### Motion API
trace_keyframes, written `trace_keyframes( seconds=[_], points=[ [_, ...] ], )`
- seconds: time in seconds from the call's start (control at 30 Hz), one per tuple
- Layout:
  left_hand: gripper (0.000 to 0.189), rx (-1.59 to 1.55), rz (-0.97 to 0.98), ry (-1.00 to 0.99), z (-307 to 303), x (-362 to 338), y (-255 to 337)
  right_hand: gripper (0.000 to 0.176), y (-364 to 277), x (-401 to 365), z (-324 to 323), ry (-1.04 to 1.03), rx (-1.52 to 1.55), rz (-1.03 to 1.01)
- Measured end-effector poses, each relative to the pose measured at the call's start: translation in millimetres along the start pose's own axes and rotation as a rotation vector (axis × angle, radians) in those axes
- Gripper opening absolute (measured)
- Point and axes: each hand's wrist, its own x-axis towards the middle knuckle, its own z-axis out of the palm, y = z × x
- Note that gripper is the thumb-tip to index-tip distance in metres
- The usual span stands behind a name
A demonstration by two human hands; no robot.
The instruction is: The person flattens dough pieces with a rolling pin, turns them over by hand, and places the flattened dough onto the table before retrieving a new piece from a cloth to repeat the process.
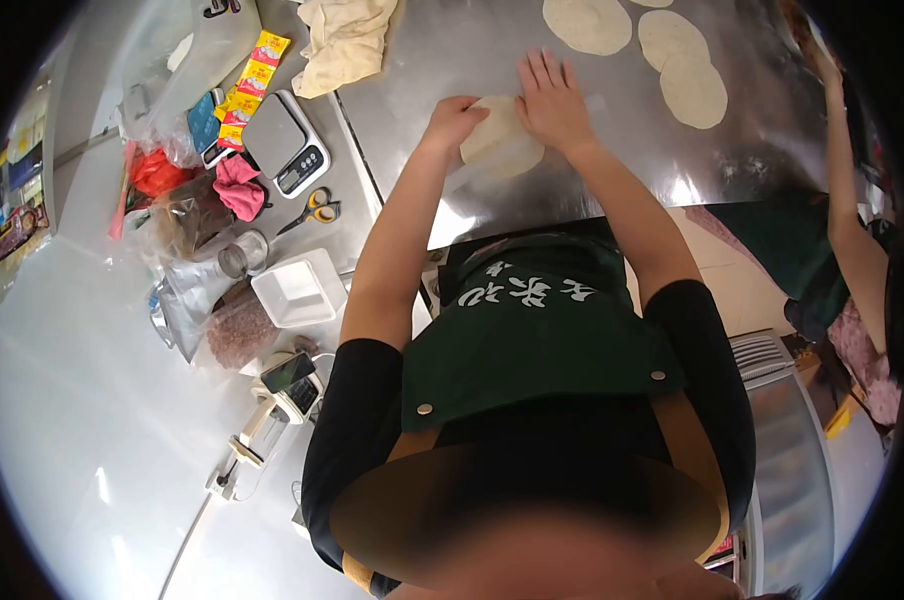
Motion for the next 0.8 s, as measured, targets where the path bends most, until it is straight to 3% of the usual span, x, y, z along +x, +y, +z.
trace_keyframes(
  seconds=[0.1,0.2,0.3,0.4,0.5,0.6,0.7,0.8],
  points=[
    [0.031,0.216,-0.068,-0.130,-3.5,4.1,20.4,0.058,-0.5,-10.0,-0.2,0.027,0.042,-0.034],
    [0.030,0.608,0.082,-0.208,-2.2,7.4,23.4,0.052,8.5,-61.5,-12.0,0.004,0.123,-0.080],
    [0.025,1.046,0.182,-0.107,19.6,-17.2,39.4,0.041,25.4,-109.9,-21.1,-0.056,0.194,-0.174],
    [0.025,1.091,0.331,-0.033,36.2,-53.2,48.7,0.036,40.4,-131.1,-37.3,-0.145,0.255,-0.196],
    [0.023,0.711,0.351,0.072,24.2,-70.6,59.2,0.035,49.2,-130.5,-61.0,-0.186,0.291,-0.211],
    [0.021,0.873,0.219,0.060,11.3,-53.2,33.1,0.035,55.4,-117.6,-72.5,-0.177,0.268,-0.251],
    [0.023,0.999,0.202,0.069,1.5,-37.4,5.5,0.035,53.7,-90.9,-65.7,-0.179,0.230,-0.301],
    [0.025,0.933,0.220,0.028,-6.0,-28.1,0.2,0.032,50.8,-65.9,-54.2,-0.177,0.268,-0.342]
  ],
)
